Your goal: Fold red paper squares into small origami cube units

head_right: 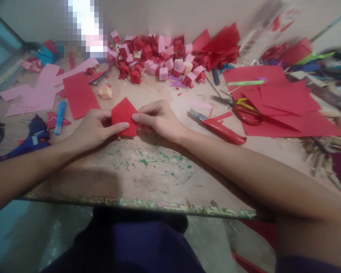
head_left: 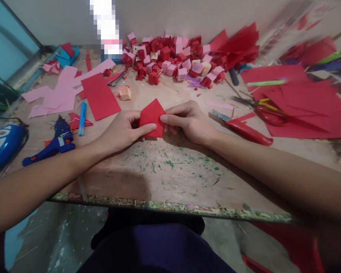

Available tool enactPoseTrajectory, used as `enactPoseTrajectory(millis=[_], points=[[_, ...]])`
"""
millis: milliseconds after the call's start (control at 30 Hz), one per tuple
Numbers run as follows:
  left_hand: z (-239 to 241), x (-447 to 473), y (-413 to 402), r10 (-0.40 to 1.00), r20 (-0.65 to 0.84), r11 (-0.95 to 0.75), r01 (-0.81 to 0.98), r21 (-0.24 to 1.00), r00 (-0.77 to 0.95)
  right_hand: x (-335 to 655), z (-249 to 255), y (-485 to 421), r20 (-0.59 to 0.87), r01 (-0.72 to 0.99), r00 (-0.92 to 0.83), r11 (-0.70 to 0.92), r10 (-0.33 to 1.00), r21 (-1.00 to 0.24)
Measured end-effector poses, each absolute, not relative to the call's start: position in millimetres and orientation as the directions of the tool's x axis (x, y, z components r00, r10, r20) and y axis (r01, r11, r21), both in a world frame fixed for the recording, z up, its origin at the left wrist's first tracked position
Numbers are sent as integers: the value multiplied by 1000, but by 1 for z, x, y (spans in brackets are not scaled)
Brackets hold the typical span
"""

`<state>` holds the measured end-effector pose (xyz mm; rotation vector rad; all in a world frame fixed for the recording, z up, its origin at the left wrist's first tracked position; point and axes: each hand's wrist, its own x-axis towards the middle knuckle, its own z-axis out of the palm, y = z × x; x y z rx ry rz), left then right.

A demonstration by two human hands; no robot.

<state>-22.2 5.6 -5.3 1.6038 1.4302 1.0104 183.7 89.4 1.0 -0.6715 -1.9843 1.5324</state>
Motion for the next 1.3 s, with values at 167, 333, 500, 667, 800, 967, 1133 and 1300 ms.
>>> enactPoseTrajectory(millis=[167,333,500,667,800,967,1133,1300], points=[[-7,-22,7,995,81,-96,402,911,54,182,-1,88,118,2,-730,175,673,-985],[-7,-23,6,996,86,-94,408,908,37,182,-3,91,158,-12,-755,227,637,-974],[-7,-22,7,994,112,-104,369,923,-1,183,-6,93,151,55,-788,313,596,-948],[-6,-22,7,994,109,-104,366,925,7,182,-10,96,120,104,-810,342,574,-934],[-6,-23,8,990,139,-131,333,934,0,182,-9,96,110,99,-810,320,576,-942],[-6,-23,9,993,118,-115,311,944,10,181,-8,94,124,104,-764,312,633,-944],[-7,-24,10,986,165,-149,331,932,-21,180,-7,93,106,119,-714,270,692,-956],[-9,-24,11,984,168,-148,260,954,-54,180,-7,95,107,120,-715,272,691,-955]])
